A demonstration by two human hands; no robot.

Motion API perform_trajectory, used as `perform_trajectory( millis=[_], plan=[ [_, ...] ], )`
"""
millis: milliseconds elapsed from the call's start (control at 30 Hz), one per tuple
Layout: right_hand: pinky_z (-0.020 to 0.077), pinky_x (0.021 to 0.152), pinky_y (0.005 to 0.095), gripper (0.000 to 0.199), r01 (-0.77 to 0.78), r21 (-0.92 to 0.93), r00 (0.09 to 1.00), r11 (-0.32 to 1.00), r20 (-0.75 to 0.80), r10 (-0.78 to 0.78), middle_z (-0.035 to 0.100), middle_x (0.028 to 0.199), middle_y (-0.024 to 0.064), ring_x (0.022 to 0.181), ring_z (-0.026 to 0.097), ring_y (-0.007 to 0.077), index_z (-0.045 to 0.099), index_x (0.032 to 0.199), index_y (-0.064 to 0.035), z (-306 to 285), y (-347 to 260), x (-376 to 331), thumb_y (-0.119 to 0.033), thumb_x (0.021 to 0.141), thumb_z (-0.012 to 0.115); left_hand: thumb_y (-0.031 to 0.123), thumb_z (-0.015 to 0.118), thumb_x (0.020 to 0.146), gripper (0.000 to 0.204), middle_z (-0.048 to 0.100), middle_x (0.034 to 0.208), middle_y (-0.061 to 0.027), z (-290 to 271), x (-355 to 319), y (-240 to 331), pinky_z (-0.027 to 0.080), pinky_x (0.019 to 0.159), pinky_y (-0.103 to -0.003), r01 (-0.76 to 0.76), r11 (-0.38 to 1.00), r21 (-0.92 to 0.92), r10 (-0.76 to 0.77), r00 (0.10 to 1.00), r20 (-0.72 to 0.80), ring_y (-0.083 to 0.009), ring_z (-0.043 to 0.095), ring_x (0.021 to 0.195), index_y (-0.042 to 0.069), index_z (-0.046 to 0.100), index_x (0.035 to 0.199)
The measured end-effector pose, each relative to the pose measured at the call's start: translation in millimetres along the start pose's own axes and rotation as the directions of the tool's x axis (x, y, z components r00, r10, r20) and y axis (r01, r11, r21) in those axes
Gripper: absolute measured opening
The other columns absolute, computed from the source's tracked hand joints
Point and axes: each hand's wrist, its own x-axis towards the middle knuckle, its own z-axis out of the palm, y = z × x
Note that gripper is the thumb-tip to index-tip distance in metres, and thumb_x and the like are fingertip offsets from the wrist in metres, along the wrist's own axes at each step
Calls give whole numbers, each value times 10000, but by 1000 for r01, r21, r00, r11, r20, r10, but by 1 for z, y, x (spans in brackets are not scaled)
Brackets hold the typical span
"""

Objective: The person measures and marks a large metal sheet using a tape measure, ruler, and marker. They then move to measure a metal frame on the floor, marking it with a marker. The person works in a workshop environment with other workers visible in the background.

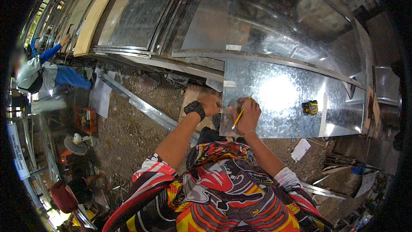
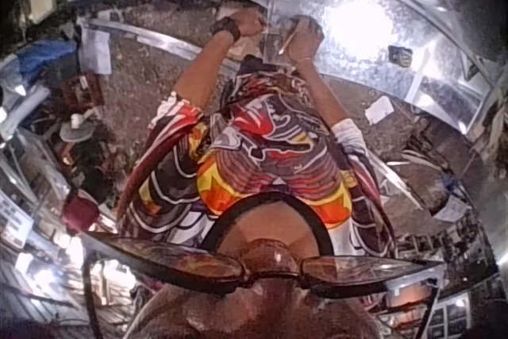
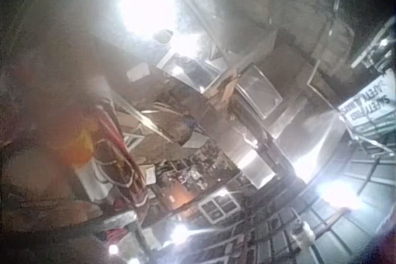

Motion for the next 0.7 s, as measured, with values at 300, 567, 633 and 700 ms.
perform_trajectory(
  millis=[300, 567, 633, 700],
  plan=[
    [206, 1112, 591, 673, -47, -115, 999, 992, -16, 46, 481, 1404, 170, 1340, 388, 400, 566, 1265, -104, 17, 6, -6, -612, 845, 704, 255, 677, 929, 311, 731, 1088, -158, 15, 6, -29, 602, 722, -401, -171, 941, -293, 180, 984, 4, -269, 709, 850, 56, 734, 1161],
    [203, 1107, 594, 681, -54, -75, 998, 996, 24, 55, 458, 1422, 155, 1353, 374, 396, 536, 1299, -125, 16, 10, -3, -500, 789, 786, 265, 663, 966, 276, 718, 977, -80, 37, 21, -55, 592, 634, -347, -251, 859, -447, 296, 955, 32, -169, 676, 766, 53, 718, 1133],
    [204, 1108, 595, 668, -45, -53, 999, 998, 27, 47, 457, 1426, 153, 1353, 373, 396, 538, 1300, -133, 16, 9, -4, -488, 792, 787, 268, 660, 967, 275, 713, 969, -81, 38, 23, -56, 582, 640, -357, -250, 864, -438, 299, 953, 46, -172, 674, 777, 48, 715, 1123],
    [215, 1107, 600, 667, -77, -121, 997, 990, 2, 78, 464, 1417, 161, 1349, 383, 400, 540, 1308, -137, 19, 8, -7, -467, 785, 791, 283, 658, 961, 294, 710, 959, -89, 32, 24, -49, 573, 672, -381, -203, 880, -429, 271, 957, 104, -198, 673, 795, 42, 711, 1120]
  ],
)
